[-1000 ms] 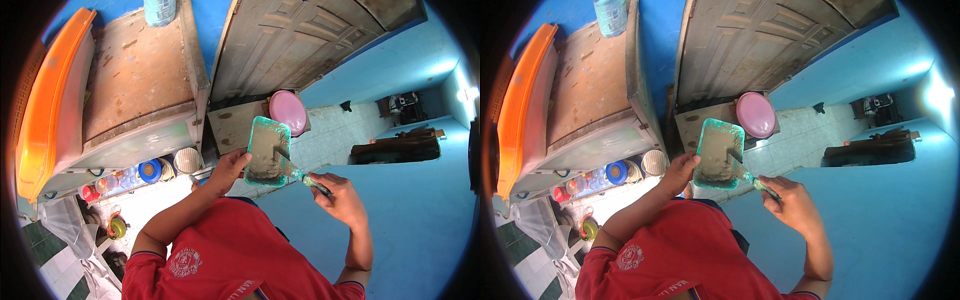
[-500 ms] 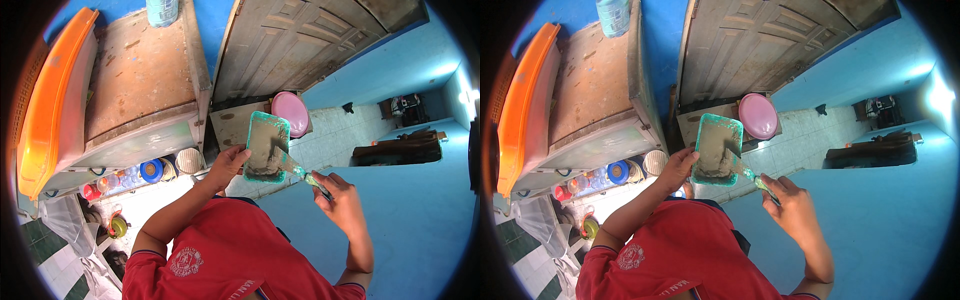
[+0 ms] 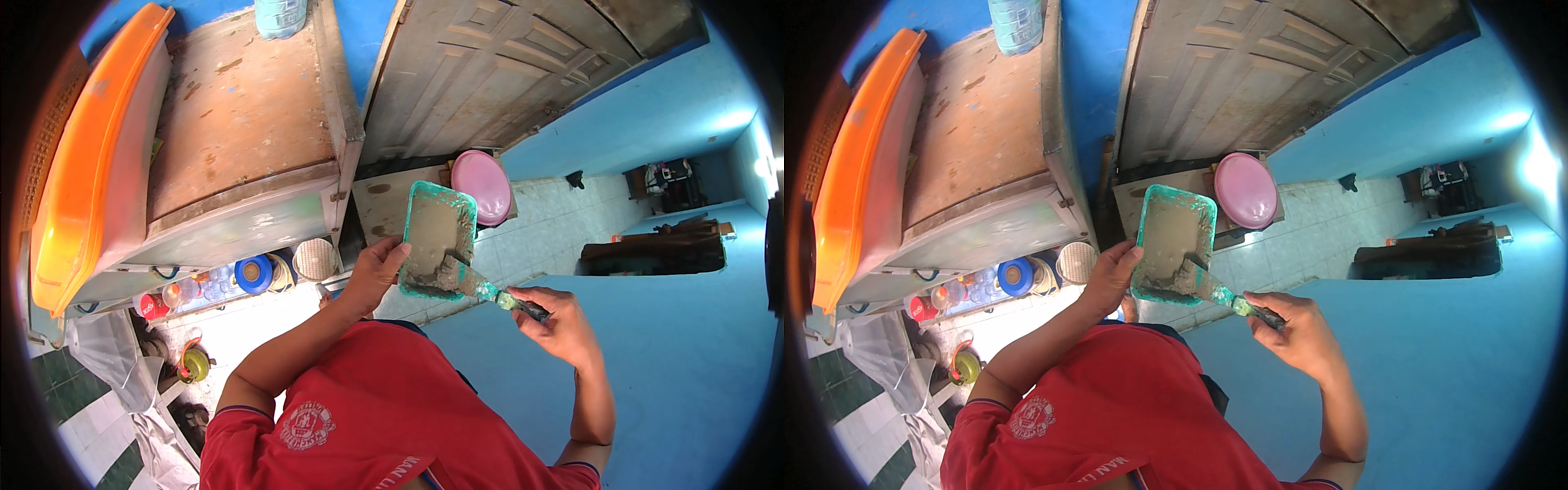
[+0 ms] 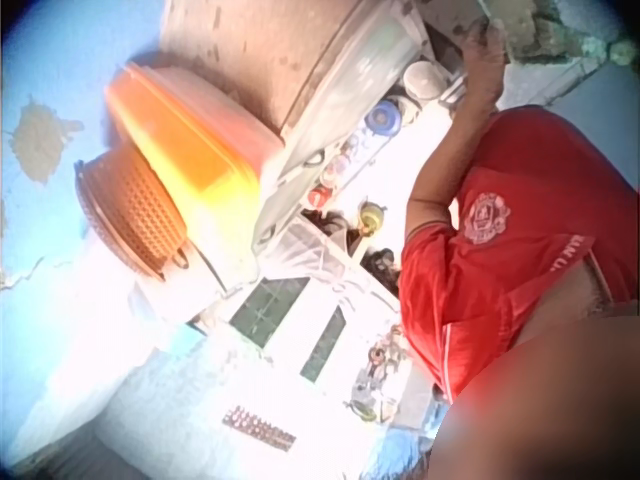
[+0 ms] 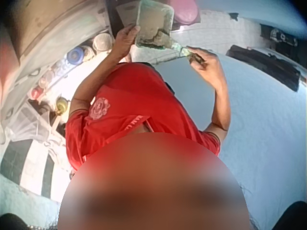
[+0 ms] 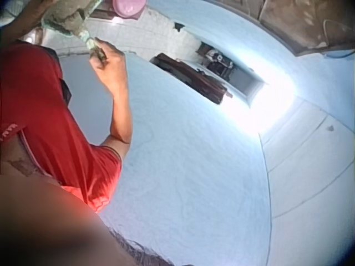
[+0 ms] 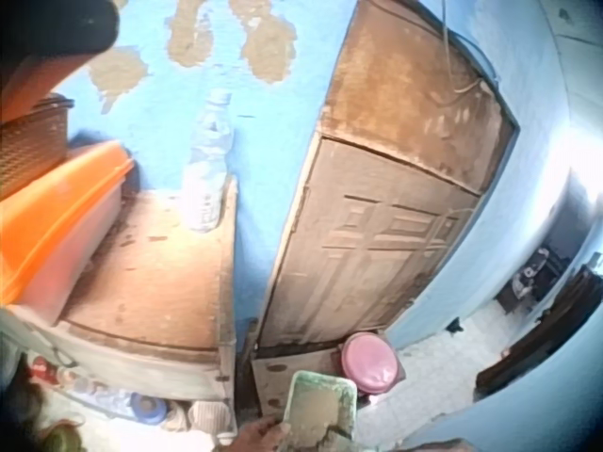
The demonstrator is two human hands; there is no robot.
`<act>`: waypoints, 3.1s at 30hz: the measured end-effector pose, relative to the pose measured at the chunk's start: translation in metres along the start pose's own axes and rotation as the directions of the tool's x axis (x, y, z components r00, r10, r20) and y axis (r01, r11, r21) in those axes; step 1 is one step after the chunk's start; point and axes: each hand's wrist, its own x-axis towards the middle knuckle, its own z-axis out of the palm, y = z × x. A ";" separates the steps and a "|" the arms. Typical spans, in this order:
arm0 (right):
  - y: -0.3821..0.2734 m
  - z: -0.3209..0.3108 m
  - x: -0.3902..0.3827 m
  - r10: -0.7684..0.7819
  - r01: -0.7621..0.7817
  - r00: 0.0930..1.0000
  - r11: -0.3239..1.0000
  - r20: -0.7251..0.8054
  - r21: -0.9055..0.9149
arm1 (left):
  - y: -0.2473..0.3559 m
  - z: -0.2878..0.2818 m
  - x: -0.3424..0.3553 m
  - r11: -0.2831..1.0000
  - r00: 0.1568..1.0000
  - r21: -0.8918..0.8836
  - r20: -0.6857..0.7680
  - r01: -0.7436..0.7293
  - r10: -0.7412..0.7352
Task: The person applies a gray paste to a damaged area on a blue wall using a small trowel. They repeatedly scoop paste from a green container, spread it over the hole, and smooth the surface. A plastic bottle is used to add water to the container during the process.
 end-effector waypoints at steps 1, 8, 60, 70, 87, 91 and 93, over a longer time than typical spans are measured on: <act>0.003 0.002 0.001 0.002 -0.002 1.000 1.000 -0.004 0.016 | -0.001 -0.002 0.001 1.000 1.000 0.018 -0.002 -0.001 0.001; 0.014 0.015 0.006 0.001 -0.003 1.000 0.997 0.028 0.078 | 0.011 0.000 -0.006 0.998 0.998 0.039 -0.031 -0.049 0.050; 0.039 0.075 0.019 0.059 0.051 0.964 0.917 -0.260 0.395 | -0.001 -0.007 0.007 0.994 0.995 0.082 -0.062 -0.071 0.076; 0.016 0.081 0.020 -0.305 0.129 0.857 0.907 -0.416 -0.400 | 0.010 0.002 0.001 0.988 0.994 0.133 -0.077 -0.072 0.083; 0.013 0.086 0.003 -0.356 0.168 0.813 0.901 -0.460 -0.400 | 0.015 0.012 0.004 0.985 0.994 0.149 -0.058 -0.082 0.091; 0.018 0.086 0.003 -0.320 0.138 0.852 0.900 -0.414 -0.413 | 0.015 0.018 0.003 0.989 0.991 0.085 -0.046 -0.122 0.127; 0.017 0.086 0.002 -0.346 0.140 0.854 0.872 -0.388 -0.468 | 0.014 0.015 0.005 0.981 0.991 0.151 -0.028 -0.125 0.130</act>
